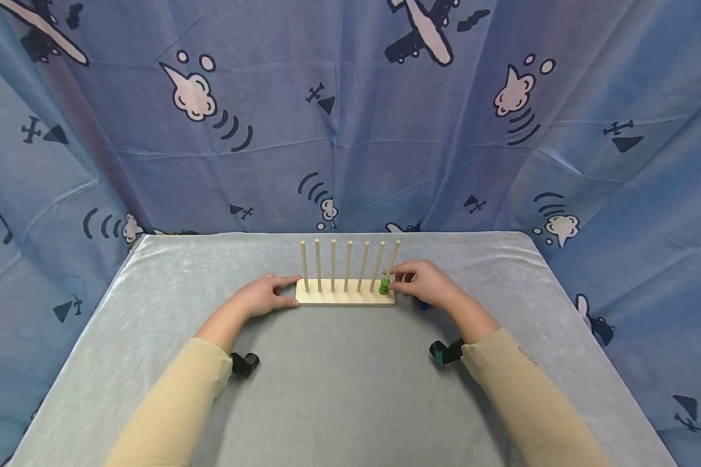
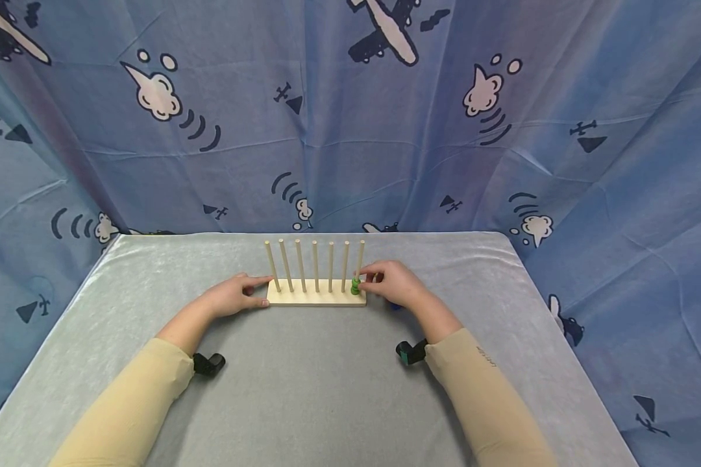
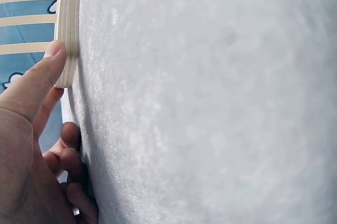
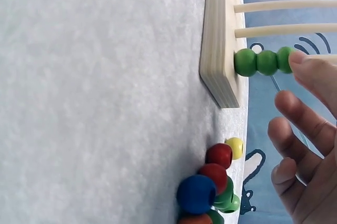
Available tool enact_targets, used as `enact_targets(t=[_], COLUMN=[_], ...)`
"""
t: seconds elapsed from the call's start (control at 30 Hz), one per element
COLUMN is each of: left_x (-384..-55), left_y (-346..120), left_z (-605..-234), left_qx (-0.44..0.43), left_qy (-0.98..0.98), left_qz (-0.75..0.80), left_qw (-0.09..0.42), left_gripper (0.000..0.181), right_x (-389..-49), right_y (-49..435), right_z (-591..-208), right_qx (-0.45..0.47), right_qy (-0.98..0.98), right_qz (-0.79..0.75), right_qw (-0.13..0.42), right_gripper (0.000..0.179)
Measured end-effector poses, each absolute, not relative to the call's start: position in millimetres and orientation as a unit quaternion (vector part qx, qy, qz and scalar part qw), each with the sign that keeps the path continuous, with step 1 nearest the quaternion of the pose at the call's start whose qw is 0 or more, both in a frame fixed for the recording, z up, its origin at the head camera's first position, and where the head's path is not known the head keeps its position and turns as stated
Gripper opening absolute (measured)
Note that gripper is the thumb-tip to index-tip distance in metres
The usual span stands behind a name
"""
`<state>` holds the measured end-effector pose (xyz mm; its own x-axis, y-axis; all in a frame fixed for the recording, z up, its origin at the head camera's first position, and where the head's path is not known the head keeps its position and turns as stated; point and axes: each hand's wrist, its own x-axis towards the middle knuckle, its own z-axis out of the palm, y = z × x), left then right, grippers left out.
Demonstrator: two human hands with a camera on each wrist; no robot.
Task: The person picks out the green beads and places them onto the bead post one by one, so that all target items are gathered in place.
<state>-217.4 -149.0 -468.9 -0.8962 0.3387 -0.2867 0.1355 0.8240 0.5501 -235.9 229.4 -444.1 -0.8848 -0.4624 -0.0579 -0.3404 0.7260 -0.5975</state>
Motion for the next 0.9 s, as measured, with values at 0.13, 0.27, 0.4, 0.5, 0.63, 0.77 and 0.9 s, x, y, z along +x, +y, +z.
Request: enact_targets(t=[0.13,0.27,0.4,0.5,0.63,0.77,0.9], left_x=[-217.8,-218.3,-218.6,-218.5,-218.6,-218.7,-218.3], left_y=[-149.4,-149.3,-149.4,-149.8,-150.0,-149.7,-149.4], left_z=[-468.3,-468.1,-467.9,-467.8,-468.8,-469.8,-468.1], left_qx=[0.129,0.127,0.124,0.123,0.123,0.124,0.122], left_qy=[0.936,0.937,0.937,0.937,0.937,0.936,0.936], left_qz=[0.267,0.266,0.264,0.264,0.265,0.267,0.266], left_qw=[0.189,0.19,0.192,0.193,0.192,0.194,0.195], left_gripper=[0.066,0.067,0.067,0.067,0.067,0.067,0.066], right_x=[-236.3,-237.7,-238.2,-237.4,-236.0,-235.8,-236.5], right_y=[231.9,237.4,245.9,253.7,267.1,281.7,295.7], right_z=[-440.9,-438.7,-436.7,-435.1,-434.8,-437.8,-443.2], right_qx=[-0.21,-0.206,-0.199,-0.194,-0.185,-0.173,-0.163], right_qy=[0.925,0.925,0.928,0.93,0.931,0.933,0.933], right_qz=[-0.302,-0.304,-0.299,-0.297,-0.3,-0.303,-0.31], right_qw=[0.1,0.097,0.095,0.094,0.092,0.093,0.086], right_gripper=[0.031,0.031,0.033,0.032,0.033,0.034,0.033])
